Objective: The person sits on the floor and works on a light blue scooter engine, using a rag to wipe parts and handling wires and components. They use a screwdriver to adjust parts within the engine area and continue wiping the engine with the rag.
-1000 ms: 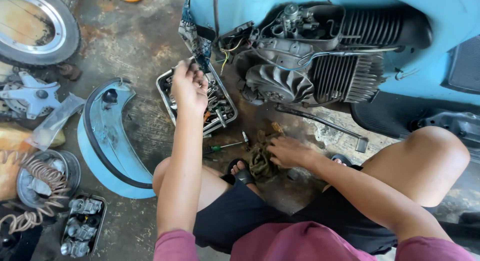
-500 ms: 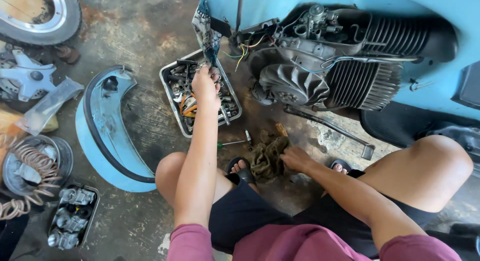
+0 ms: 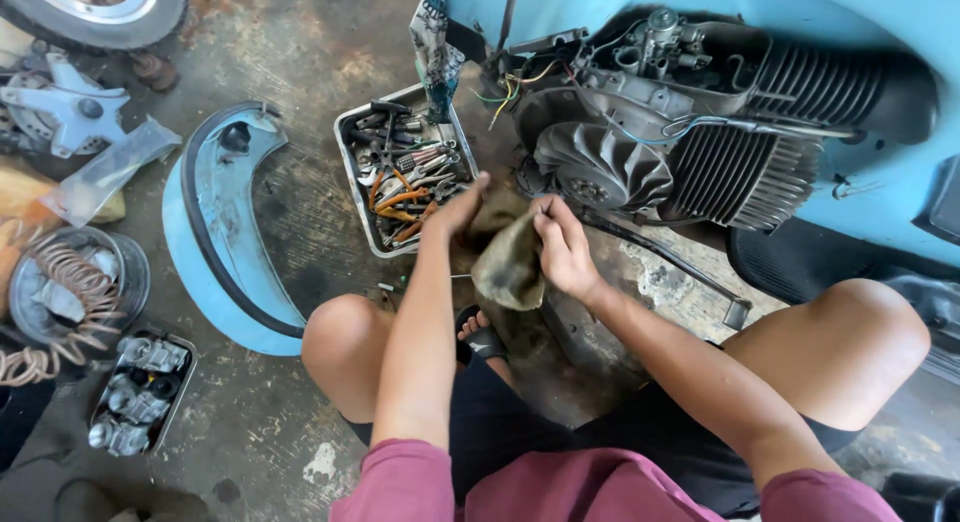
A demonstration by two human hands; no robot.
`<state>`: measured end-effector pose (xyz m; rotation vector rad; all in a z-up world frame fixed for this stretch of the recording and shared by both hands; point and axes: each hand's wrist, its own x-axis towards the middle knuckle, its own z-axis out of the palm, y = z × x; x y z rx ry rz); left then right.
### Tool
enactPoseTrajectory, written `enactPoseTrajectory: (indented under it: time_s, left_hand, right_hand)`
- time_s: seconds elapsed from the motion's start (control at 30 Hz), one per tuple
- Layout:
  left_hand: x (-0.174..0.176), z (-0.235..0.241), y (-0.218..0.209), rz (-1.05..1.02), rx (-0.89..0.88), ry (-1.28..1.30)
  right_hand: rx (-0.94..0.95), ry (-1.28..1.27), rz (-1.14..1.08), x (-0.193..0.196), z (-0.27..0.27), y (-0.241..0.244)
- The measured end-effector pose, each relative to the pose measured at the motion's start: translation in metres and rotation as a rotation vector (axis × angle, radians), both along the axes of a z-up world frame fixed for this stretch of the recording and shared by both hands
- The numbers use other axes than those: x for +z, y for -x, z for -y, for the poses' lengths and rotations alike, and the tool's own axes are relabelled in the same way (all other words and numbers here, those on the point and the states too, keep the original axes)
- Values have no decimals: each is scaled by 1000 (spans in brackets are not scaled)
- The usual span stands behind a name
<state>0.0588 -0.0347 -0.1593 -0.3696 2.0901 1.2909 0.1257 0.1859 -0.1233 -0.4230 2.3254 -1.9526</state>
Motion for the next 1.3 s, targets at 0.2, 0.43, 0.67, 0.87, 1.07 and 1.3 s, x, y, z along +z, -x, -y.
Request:
enactPoseTrajectory:
  time_s: [0.2,0.43,0.67,0.87,1.07,1.3]
  left_hand:
    - [28,-31,-42,100,340,-720]
    - [82,-2,-30,20,763,-344]
    - [64,-1,48,-695,813,-371]
    - [-9,-43,106,-912,506,-525]
    - [7,-48,105,-1301,658,-320]
    - [-2,-62,125,-1229,867,-332]
  right_hand:
    - [2,-90,-193,15,25,12]
    - [56,-162,-292,39,23,-3]
    - [68,-359,-304,30,-8,-10]
    - [0,-353,-224,10,-16,-9]
    - [-30,-416,-159,-2,4,-7]
    - [-2,-360,-227,1,21,3]
